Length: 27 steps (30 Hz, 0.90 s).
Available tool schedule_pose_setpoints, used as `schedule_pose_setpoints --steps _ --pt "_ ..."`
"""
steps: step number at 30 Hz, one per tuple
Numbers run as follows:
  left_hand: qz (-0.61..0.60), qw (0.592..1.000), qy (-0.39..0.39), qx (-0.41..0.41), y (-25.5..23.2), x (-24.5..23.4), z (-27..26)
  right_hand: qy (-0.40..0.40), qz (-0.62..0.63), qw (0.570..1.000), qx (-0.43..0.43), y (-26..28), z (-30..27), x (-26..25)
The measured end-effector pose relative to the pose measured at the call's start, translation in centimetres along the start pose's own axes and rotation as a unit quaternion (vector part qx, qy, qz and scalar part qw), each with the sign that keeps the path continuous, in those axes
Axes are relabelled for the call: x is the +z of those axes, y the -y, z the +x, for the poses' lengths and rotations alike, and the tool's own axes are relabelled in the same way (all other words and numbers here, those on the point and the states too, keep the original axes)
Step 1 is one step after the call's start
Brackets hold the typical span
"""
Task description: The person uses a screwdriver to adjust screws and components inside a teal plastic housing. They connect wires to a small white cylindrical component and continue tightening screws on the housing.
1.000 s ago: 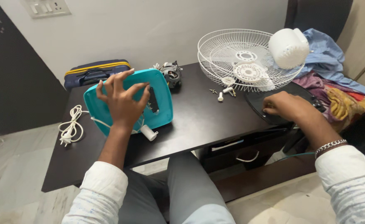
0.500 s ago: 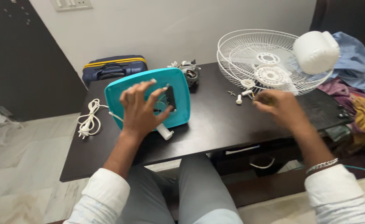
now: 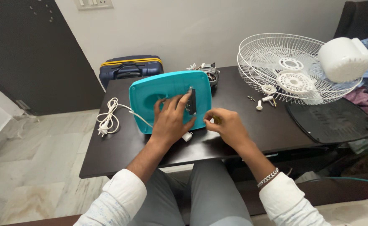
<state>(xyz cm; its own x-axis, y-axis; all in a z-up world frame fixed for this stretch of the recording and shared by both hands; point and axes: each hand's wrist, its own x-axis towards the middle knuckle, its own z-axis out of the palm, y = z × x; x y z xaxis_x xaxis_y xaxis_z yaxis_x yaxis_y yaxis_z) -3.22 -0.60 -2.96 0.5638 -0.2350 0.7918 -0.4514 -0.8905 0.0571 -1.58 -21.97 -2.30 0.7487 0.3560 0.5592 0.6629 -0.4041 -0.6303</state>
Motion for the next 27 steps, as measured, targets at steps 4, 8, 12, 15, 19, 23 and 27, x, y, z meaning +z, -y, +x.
schedule_pose_setpoints --steps 4,8,12,15,19,23,27 --pt "-0.005 1.000 -0.008 0.002 0.4 0.1 0.0 0.006 -0.009 0.999 0.039 0.0 0.1 1.0" --pt "-0.005 1.000 -0.014 0.004 0.7 0.3 -0.1 -0.001 -0.020 0.999 0.034 0.1 0.3 1.7" --pt "-0.001 1.000 -0.017 -0.003 0.8 0.7 -0.2 -0.005 -0.014 0.999 0.028 0.2 0.4 2.6" --pt "-0.014 0.999 -0.033 -0.001 0.9 0.9 -0.3 -0.009 -0.025 0.999 0.033 0.3 0.9 3.1" --pt "0.040 0.999 -0.033 -0.006 0.9 0.9 -0.6 -0.007 -0.043 0.998 0.055 0.3 1.0 3.4" --pt "0.139 0.989 -0.045 0.012 1.2 0.3 -0.1 -0.016 -0.036 0.997 0.067 0.4 1.2 3.3" --pt "0.177 0.983 0.006 0.038 2.8 -1.0 1.4 -0.017 -0.031 0.995 0.094 0.5 1.2 3.3"
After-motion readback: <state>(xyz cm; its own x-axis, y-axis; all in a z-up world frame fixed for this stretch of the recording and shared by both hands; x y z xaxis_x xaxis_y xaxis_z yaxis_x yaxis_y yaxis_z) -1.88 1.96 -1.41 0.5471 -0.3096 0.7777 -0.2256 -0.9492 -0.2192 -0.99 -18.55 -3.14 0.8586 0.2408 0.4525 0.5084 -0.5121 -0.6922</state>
